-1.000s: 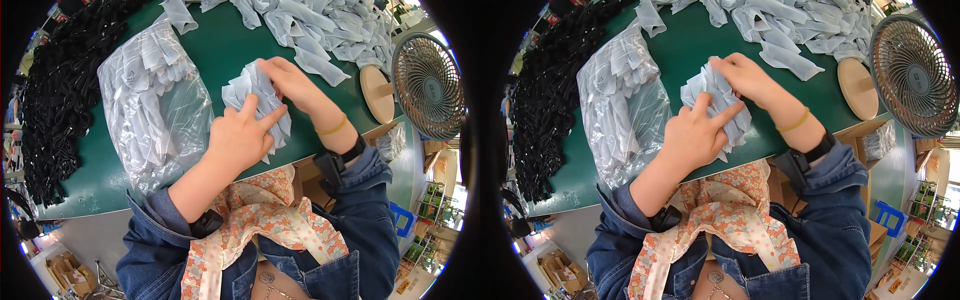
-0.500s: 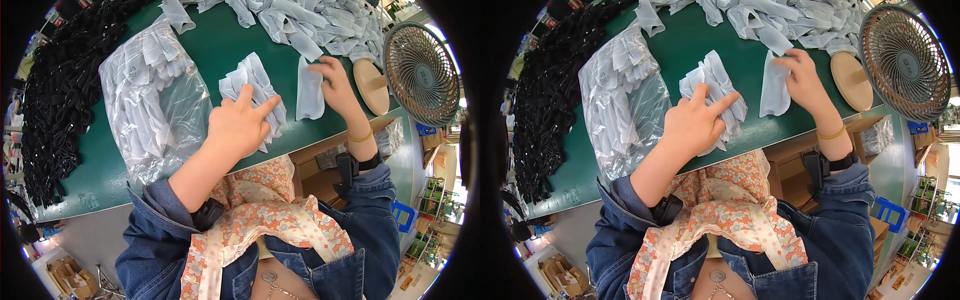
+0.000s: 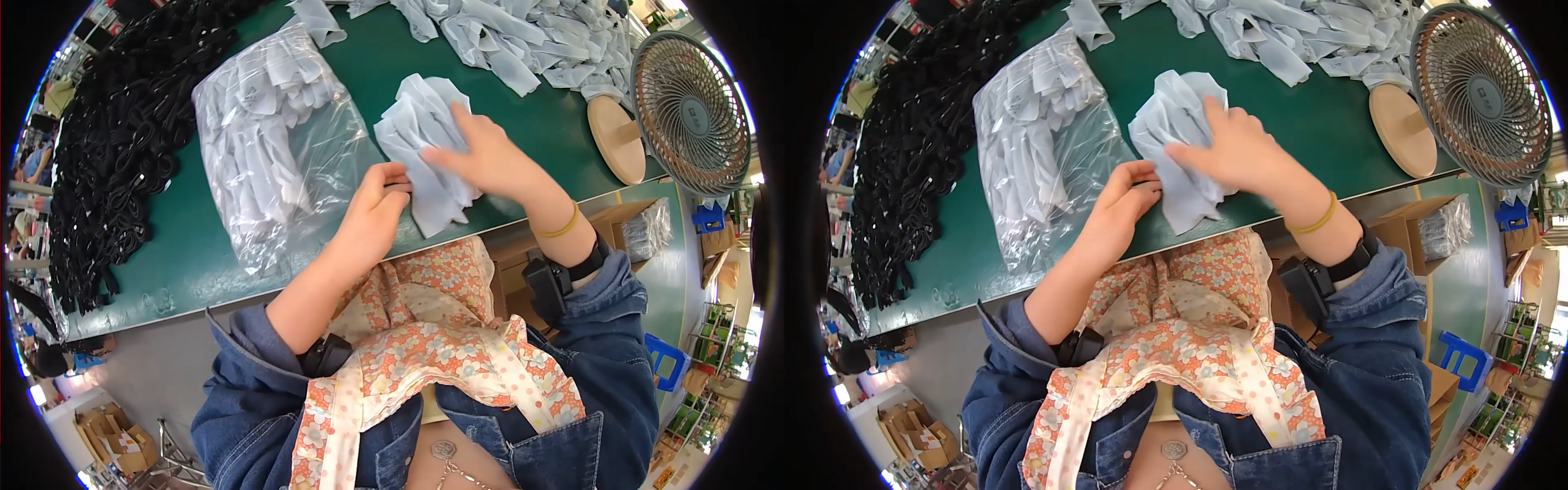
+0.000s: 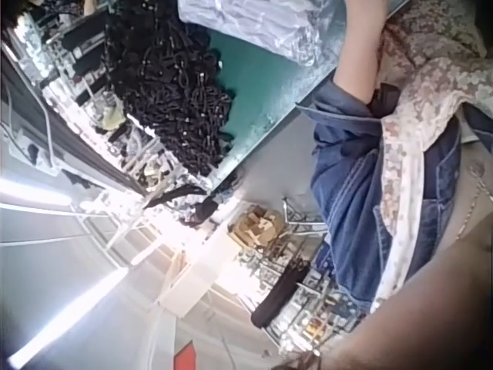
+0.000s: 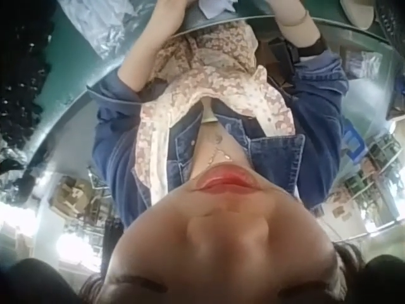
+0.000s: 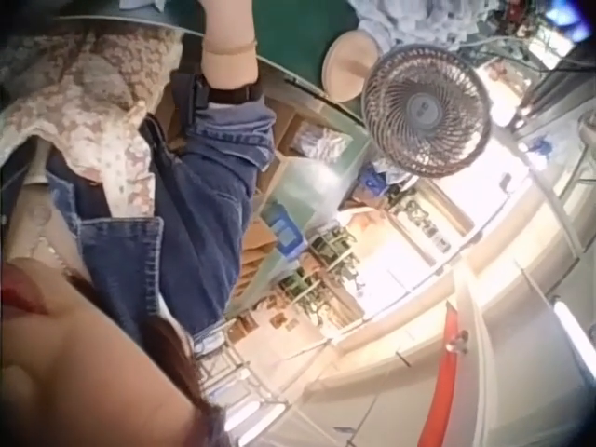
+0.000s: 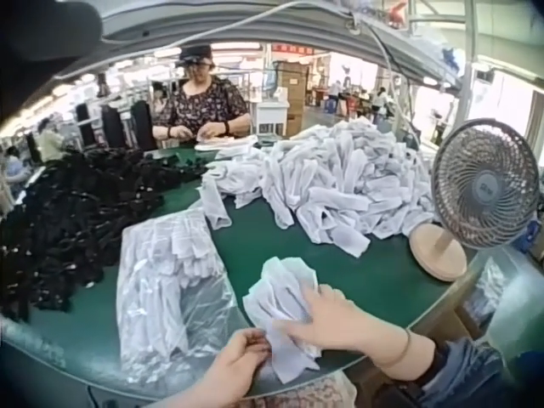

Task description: The person opens a plastic bag, gathers several white wrapped items from a pile, and places them into the bag. After filling the bag, the person seals it and places it into a cardboard box.

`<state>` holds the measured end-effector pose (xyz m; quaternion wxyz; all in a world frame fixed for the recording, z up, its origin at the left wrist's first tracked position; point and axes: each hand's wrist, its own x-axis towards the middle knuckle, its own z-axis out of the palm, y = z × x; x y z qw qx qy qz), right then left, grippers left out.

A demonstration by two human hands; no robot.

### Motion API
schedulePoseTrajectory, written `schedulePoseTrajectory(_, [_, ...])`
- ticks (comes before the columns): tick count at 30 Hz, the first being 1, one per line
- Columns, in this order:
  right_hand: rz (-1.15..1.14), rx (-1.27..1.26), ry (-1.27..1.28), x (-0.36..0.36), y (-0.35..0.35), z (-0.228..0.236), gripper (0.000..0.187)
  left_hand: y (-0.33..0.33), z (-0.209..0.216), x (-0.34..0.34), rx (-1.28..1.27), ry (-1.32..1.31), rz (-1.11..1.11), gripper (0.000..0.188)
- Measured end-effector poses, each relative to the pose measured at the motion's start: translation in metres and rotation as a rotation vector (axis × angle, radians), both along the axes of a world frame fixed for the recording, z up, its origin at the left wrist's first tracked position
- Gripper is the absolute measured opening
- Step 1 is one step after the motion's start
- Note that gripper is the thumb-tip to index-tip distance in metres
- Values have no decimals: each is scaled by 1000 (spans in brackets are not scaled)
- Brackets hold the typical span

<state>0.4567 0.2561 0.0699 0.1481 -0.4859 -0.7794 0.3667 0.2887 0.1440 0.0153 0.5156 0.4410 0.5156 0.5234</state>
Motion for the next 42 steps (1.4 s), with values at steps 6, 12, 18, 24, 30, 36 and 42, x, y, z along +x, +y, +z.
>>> schedulePoseTrajectory(6, [43,461,-628,-26,-30,-2,84,-43,24,-25,367,639,-206,36])
schedulePoseTrajectory(12, [11,447,-543,-10,-12,-14,83,-78,54,-81,733,1636,456,22])
schedulePoseTrajectory(18, [415,645,163,-14,-72,4,77,-68,52,-123,553,1472,416,17])
schedulePoseTrajectory(24, [460,811,-6,-81,-117,-11,76,-62,61,-116,546,1240,366,16])
schedulePoseTrajectory(30, [-31,679,-82,-118,-110,-8,76,-67,59,-97,751,1435,566,20])
schedulePoseTrajectory(36, [-59,621,-274,-123,-88,6,74,-78,17,-83,1033,1238,404,25])
schedulePoseTrajectory(42, [-104,679,-351,-122,-84,-1,73,-49,45,-106,834,1473,695,20])
